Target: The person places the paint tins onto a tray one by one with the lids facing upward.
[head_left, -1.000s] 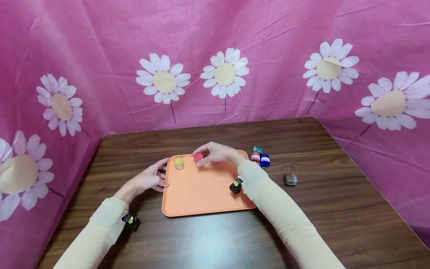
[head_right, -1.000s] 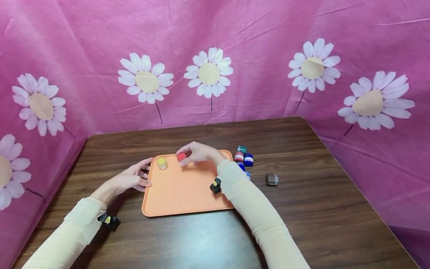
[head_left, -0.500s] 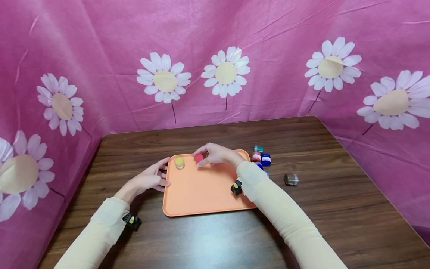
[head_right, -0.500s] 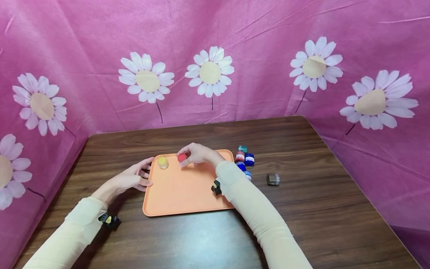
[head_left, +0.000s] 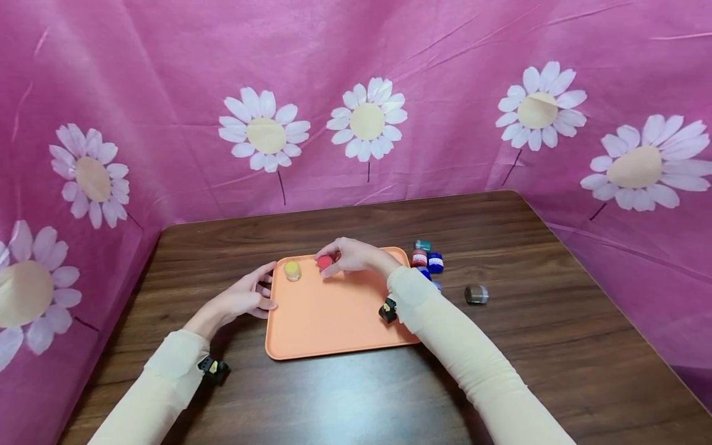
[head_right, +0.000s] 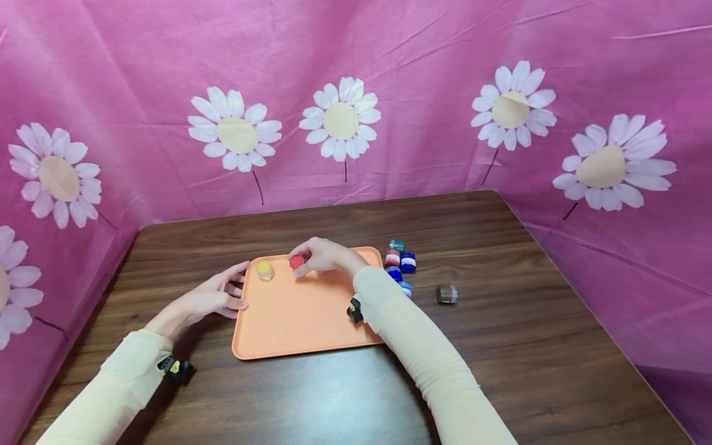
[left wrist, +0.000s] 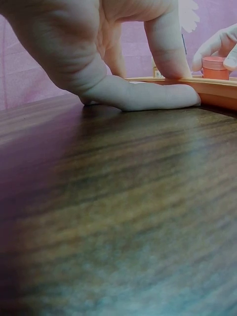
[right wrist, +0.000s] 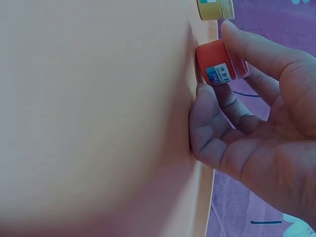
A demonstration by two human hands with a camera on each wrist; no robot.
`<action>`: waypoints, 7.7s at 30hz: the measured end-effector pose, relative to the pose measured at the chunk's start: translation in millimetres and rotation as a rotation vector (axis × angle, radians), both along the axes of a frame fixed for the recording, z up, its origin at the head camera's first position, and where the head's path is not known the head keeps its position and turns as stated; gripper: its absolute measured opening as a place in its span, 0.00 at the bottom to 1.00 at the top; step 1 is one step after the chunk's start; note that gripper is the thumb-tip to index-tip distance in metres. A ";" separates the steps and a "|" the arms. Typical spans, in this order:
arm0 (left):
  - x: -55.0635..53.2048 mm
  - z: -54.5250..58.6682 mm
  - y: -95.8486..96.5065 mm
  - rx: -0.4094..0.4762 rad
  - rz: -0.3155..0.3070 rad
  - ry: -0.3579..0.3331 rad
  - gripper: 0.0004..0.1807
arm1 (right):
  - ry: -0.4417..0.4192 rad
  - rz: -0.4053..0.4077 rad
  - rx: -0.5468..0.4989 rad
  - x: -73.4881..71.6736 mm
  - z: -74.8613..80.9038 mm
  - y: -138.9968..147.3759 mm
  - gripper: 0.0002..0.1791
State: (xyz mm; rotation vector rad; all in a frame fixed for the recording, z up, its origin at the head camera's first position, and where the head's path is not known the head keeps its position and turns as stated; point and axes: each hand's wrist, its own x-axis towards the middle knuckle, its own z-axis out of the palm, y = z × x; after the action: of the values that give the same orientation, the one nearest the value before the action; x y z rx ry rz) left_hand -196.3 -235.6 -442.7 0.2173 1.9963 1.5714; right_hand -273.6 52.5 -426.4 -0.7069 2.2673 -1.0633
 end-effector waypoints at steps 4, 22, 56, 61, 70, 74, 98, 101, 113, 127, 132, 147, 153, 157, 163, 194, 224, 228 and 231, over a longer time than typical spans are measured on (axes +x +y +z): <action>-0.3 -1.1 -1.6 0.003 -0.002 0.001 0.57 | 0.008 -0.003 0.008 -0.9 -1.5 -0.5 0.25; 1.0 -2.3 -0.7 -0.005 0.011 0.004 0.57 | 0.024 0.015 0.024 1.3 -2.4 1.6 0.23; 0.2 -1.9 0.8 -0.018 0.037 0.001 0.57 | 0.151 0.021 0.078 5.8 -2.3 0.5 0.25; 0.6 -1.0 1.0 -0.033 0.034 -0.008 0.57 | 0.149 0.018 0.099 5.1 -4.6 0.6 0.25; 1.7 -3.6 2.8 -0.023 0.036 -0.002 0.56 | -0.030 0.037 0.006 3.3 5.0 11.9 0.28; 2.5 -4.3 3.1 -0.017 0.025 -0.003 0.57 | -0.008 0.077 0.045 -1.1 16.3 26.2 0.28; 3.8 -2.0 -0.9 -0.013 0.021 0.009 0.56 | 0.065 0.049 0.273 -27.7 45.5 162.0 0.26; 2.5 -2.0 -0.2 -0.019 0.025 0.007 0.56 | 0.042 0.064 0.263 -27.8 43.0 173.1 0.28; 1.8 -1.2 0.3 -0.020 0.030 -0.006 0.56 | -0.010 0.051 0.244 -25.9 37.0 194.2 0.28; -0.2 -1.6 -1.7 -0.010 0.027 -0.005 0.56 | -0.070 -0.030 0.238 -25.9 25.6 213.4 0.24; 0.0 -2.8 -2.1 -0.009 0.027 -0.011 0.56 | -0.072 -0.040 0.224 -24.0 22.7 223.1 0.23; -1.0 -1.8 -1.3 -0.031 0.035 -0.001 0.57 | -0.123 -0.197 0.151 -14.1 10.8 255.5 0.32; 0.2 -1.3 -1.5 -0.025 0.034 -0.004 0.56 | -0.117 -0.217 0.151 -13.0 6.4 255.8 0.31; 0.6 -3.1 -1.8 -0.027 0.028 -0.005 0.56 | -0.119 -0.221 0.176 -11.9 4.0 255.8 0.31; 0.0 -3.8 -1.8 -0.032 0.030 -0.003 0.57 | -0.126 -0.229 0.187 -12.7 3.7 254.2 0.31; -1.3 -0.7 -3.2 -0.034 0.027 -0.004 0.56 | -0.126 -0.092 0.013 -27.9 54.5 198.3 0.30; -2.1 -5.5 -4.8 0.004 0.030 0.001 0.57 | -0.108 0.131 -0.065 -17.7 19.0 104.7 0.24; -2.9 -6.4 -4.2 0.005 0.029 -0.002 0.57 | -0.113 0.149 -0.046 -16.1 14.7 98.5 0.23; -3.3 -6.4 -4.0 0.002 0.029 -0.002 0.57 | -0.118 0.160 -0.051 -16.7 11.3 92.8 0.23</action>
State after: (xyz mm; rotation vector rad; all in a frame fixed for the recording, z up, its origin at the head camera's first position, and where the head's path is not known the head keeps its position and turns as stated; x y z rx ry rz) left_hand -199.7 -239.6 -449.1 0.1884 2.0048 1.5912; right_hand -290.3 145.4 -415.2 -0.8100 2.0543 -1.0605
